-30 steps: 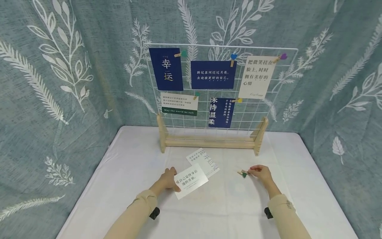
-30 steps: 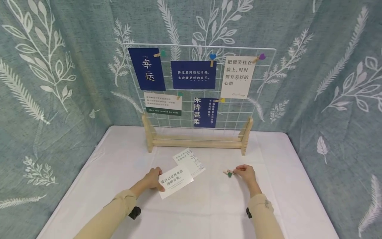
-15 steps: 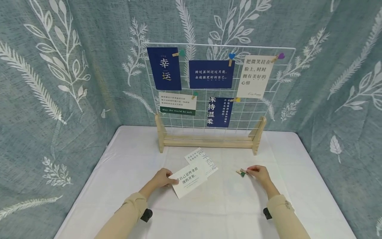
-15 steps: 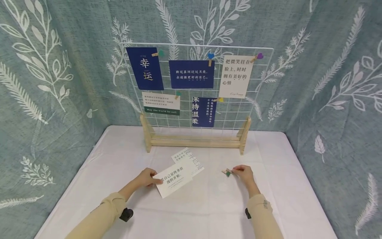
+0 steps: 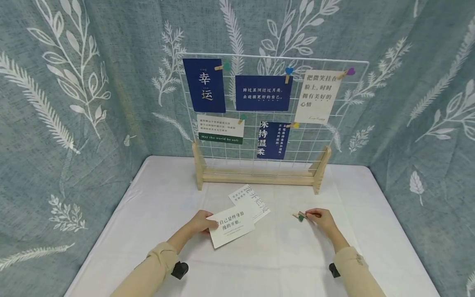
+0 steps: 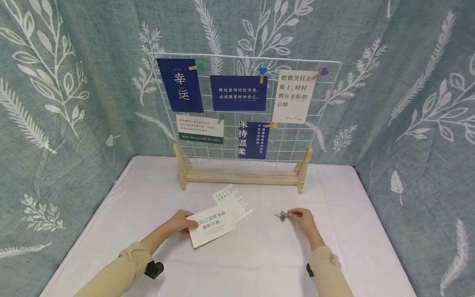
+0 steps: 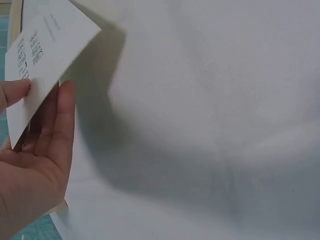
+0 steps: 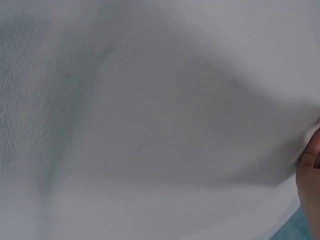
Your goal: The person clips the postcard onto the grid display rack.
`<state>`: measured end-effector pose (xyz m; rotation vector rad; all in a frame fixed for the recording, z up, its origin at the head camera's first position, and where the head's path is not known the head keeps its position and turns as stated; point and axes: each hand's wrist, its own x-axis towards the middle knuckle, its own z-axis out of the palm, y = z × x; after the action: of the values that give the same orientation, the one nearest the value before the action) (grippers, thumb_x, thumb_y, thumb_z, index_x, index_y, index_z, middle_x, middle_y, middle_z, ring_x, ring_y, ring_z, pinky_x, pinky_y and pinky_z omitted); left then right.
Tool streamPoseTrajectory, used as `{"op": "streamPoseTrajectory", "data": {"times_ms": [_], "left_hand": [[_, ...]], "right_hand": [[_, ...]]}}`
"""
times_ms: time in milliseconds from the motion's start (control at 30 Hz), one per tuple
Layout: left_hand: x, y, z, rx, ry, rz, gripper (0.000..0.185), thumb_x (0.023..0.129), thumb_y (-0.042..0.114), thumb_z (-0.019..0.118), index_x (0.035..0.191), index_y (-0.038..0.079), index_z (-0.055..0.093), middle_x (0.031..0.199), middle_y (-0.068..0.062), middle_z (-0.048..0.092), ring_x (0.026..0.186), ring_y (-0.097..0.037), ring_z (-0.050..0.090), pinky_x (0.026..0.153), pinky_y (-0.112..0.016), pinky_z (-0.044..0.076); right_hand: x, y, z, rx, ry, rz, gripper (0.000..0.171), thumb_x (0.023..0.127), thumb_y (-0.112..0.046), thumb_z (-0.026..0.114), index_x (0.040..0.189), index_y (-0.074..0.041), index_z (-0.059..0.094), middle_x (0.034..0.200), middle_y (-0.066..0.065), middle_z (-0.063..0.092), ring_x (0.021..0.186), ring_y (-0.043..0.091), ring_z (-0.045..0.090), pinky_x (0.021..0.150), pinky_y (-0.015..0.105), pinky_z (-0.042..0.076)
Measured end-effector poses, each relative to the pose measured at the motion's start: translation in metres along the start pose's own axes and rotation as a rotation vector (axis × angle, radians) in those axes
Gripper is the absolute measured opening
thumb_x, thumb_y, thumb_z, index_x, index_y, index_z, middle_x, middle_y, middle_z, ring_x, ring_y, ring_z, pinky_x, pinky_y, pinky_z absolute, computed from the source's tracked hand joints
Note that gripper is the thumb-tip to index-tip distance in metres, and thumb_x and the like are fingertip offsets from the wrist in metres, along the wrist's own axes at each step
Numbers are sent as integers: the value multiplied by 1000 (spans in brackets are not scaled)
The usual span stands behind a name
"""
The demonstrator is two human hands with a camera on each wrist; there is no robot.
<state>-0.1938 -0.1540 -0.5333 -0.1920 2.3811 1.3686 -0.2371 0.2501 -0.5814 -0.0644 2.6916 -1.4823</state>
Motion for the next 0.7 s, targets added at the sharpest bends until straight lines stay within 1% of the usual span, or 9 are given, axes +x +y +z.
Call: {"op": "streamPoseTrajectory", "data": {"times_ms": [100,200,300,400,467,567,633,700], "left_hand": [[-1,2,1,-24,7,-19,37,77,-4,62,113,-12,59,86,-13,70,65,-14,65,61,-30,57],[-3,3,1,-46,18,-39,39,75,-6,63,113,-13,58,88,-14,69,67,-15,64,62,-30,57],[-5,4,2,-35,65,-21,35,75,-8,65,109,-13,60,84,-14,68,64,-14,62,57,-27,54],[-6,3,6,-9,129,10,31,74,-9,68,104,-13,63,79,-12,67,60,-12,57,53,-23,50],[-7,3,8,-9,167,24,28,74,-8,69,100,-13,64,78,-12,68,60,-12,57,54,-23,51],[-9,3,7,-27,201,36,22,75,-6,70,96,-13,65,78,-14,70,61,-11,59,55,-24,52],[-10,4,5,-33,219,43,19,79,-2,69,94,-12,66,75,-13,69,60,-11,59,56,-25,53],[-10,4,3,-23,229,49,17,83,2,67,92,-12,66,71,-12,67,57,-10,57,54,-24,52]], "right_hand": [[-1,0,1,-10,-9,-23,21,88,-1,62,102,14,64,100,28,67,77,3,59,67,13,46],[-2,1,1,-7,-29,-39,23,88,-2,62,104,15,63,102,29,66,78,5,61,68,13,48],[-3,3,1,-19,-41,-59,25,88,-3,63,104,16,62,102,30,65,79,8,62,67,13,48],[-5,5,2,-24,-32,-53,23,87,-2,64,101,16,62,96,28,65,74,6,59,64,14,47],[-6,6,2,-18,-29,-40,21,85,0,65,99,16,62,91,25,65,71,3,55,63,14,47],[-5,8,4,-2,-33,-40,18,83,3,66,93,17,60,82,17,65,66,0,52,60,14,46],[-3,10,4,14,-37,-51,16,82,5,66,89,17,59,80,14,65,64,-3,51,59,13,46],[-1,11,4,24,-27,-54,13,81,6,66,86,16,59,77,12,64,62,-4,50,57,13,45]]}}
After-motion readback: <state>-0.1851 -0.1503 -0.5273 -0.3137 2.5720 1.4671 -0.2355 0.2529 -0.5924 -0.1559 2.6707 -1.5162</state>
